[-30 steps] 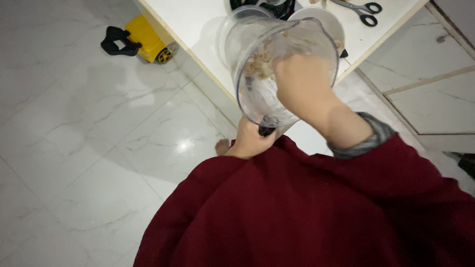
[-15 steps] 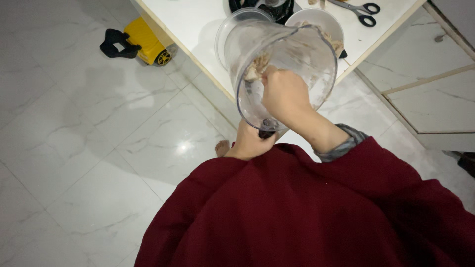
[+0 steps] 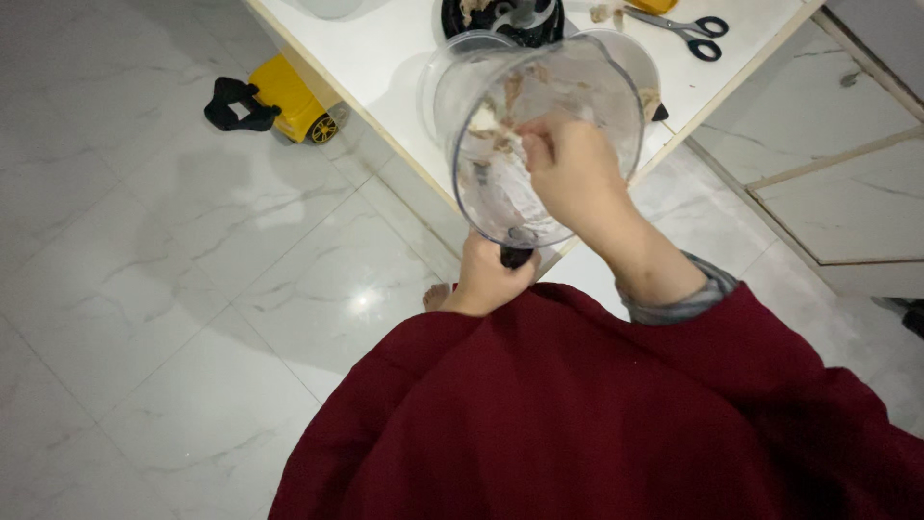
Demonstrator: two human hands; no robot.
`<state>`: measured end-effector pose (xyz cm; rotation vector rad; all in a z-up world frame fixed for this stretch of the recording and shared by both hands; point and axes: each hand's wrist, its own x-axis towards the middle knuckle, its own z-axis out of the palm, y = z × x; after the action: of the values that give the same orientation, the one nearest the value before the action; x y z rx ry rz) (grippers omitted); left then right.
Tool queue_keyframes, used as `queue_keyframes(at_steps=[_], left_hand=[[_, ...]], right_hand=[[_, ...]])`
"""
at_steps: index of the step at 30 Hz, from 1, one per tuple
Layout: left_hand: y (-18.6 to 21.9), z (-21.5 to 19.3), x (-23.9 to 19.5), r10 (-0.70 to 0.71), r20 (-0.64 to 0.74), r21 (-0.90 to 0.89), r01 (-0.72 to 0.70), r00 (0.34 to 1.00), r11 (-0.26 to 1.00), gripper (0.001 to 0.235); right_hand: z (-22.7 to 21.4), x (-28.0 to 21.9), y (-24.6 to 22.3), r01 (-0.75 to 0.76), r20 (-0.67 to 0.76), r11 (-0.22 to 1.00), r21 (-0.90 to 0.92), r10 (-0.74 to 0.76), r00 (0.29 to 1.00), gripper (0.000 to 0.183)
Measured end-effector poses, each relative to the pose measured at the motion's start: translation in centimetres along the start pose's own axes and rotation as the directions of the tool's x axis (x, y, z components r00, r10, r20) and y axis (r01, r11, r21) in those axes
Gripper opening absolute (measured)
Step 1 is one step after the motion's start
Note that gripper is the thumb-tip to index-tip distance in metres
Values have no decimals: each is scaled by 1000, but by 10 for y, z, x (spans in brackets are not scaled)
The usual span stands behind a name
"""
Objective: The person scrapes a thick, beige paste from a blender jar into a metal bowl using a wooden stick. They repeatedly scrape the sides and bottom of the jar to transfer the contents.
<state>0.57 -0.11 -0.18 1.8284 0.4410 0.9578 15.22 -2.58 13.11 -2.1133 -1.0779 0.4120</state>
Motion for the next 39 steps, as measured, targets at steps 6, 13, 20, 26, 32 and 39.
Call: queue_keyframes(at_steps=[6, 13, 20, 26, 32, 39], left_hand=[[7, 0, 7, -6, -72, 41, 9, 997, 999, 18], [13, -4, 21, -81, -102, 24, 84, 991, 996, 15], [12, -10, 36, -215, -168, 9, 219, 962, 976, 18], [10, -18, 37, -149, -150, 44, 158, 977, 987, 20], [15, -21, 35, -151, -125, 45, 158, 981, 986, 20], [12, -22, 35, -199, -122, 42, 205, 972, 978, 21]], right_hand=[[-57, -16, -14, -51, 79, 994, 95, 44, 996, 27], [-147, -51, -4, -15, 88, 943, 332, -15, 996, 28], [-179, -47, 57, -128, -68, 931, 342, 161, 985, 22], [-119, -8, 143, 39, -207, 998, 54, -27, 978, 22], [-71, -5, 203, 207, -297, 942, -262, -283, 912, 10], [-72, -20, 217, 268, -255, 817, -511, -442, 860, 18]])
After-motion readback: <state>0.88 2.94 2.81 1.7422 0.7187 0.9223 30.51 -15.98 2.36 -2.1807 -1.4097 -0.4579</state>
